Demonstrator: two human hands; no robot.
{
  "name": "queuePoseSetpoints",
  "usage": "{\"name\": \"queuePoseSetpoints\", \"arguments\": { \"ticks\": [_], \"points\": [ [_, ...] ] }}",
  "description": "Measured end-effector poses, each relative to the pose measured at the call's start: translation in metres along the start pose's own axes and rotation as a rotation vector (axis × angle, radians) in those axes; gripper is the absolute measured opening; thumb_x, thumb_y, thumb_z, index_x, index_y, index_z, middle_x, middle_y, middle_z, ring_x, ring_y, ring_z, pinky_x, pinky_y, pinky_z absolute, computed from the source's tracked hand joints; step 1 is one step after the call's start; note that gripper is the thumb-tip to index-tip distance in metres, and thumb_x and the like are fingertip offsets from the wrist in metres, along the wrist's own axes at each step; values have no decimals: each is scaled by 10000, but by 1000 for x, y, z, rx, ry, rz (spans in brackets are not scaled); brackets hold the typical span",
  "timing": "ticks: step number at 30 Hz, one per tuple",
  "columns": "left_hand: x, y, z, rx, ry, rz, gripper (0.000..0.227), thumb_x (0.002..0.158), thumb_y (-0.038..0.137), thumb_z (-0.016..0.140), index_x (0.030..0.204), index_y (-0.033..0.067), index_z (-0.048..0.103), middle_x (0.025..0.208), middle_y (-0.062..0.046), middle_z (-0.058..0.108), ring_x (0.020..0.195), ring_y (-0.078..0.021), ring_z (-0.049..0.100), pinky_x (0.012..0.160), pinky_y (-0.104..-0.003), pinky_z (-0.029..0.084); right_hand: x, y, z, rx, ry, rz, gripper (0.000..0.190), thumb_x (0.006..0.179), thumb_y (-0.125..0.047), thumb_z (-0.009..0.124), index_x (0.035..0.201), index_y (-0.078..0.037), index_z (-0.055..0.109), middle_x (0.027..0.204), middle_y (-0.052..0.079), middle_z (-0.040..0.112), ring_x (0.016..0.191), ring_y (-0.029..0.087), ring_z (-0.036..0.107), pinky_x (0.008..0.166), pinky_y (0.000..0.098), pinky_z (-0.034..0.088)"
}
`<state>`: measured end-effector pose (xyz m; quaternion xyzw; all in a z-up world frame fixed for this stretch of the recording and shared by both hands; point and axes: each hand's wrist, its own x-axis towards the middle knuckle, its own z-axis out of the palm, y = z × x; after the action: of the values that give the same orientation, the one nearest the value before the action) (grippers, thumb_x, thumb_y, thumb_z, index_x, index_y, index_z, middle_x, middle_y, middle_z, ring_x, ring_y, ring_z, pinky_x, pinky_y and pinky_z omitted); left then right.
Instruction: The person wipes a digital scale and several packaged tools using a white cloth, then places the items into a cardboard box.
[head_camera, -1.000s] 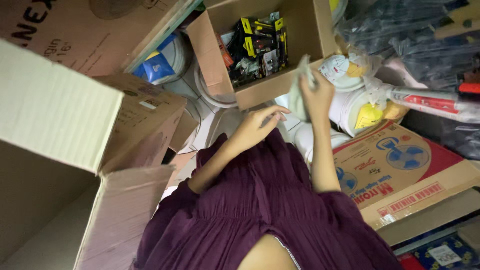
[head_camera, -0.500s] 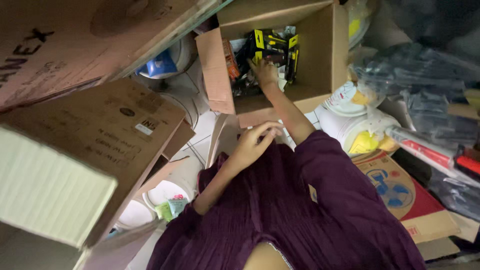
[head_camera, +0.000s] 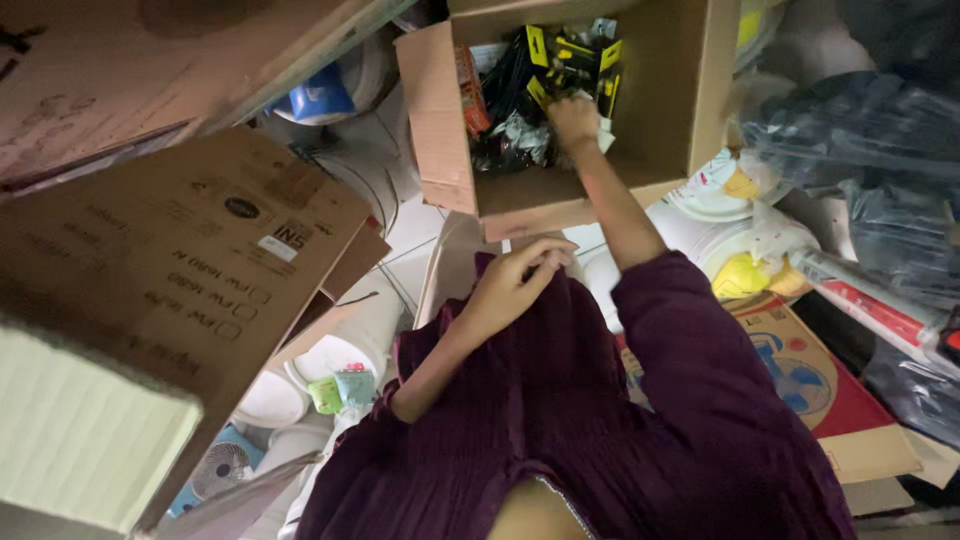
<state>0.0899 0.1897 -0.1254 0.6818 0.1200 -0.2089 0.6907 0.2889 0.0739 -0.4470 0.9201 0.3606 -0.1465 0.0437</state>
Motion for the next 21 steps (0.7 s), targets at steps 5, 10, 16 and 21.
{"name": "queuePoseSetpoints", "arguments": {
  "ticks": [5, 10, 16, 21],
  "points": [
    [-5, 5, 1, 11, 10, 92, 260, 1065, 136, 529, 1284, 75, 657, 1173, -84, 737, 1077, -159, 702, 960, -312, 542, -52, 32, -71, 250, 126, 167, 68, 864, -181, 747, 922, -157, 770, 858, 108, 744, 781, 313, 725, 627, 429, 543],
    [-17, 15, -3, 20, 51, 237, 246, 1066, 147, 561, 1286, 76, 642, 1246, -113, 705, 1190, -221, 671, 1059, -341, 494, -135, 27, -206, 695, 340, 181, 166, 864, -172, 807, 1008, -112, 752, 929, 138, 729, 793, 330, 699, 679, 420, 522],
    [-36, 66, -7, 511, 270, 578, 601, 846, 255, 785, 1376, 79, 563, 1409, -163, 554, 1331, -387, 514, 1121, -477, 382, -241, -19, -351, 894, 472, 49, 226, 796, -36, 729, 1021, -51, 733, 988, 125, 739, 840, 255, 712, 764, 344, 543],
    [-53, 93, -13, 634, 166, 851, 798, 765, 304, 816, 1457, 88, 481, 1429, -211, 526, 1333, -406, 498, 1109, -483, 383, -316, -48, -413, 1061, 585, -12, 215, 735, -26, 771, 947, -20, 733, 904, 78, 736, 810, 158, 701, 743, 277, 534]
  ]
}}
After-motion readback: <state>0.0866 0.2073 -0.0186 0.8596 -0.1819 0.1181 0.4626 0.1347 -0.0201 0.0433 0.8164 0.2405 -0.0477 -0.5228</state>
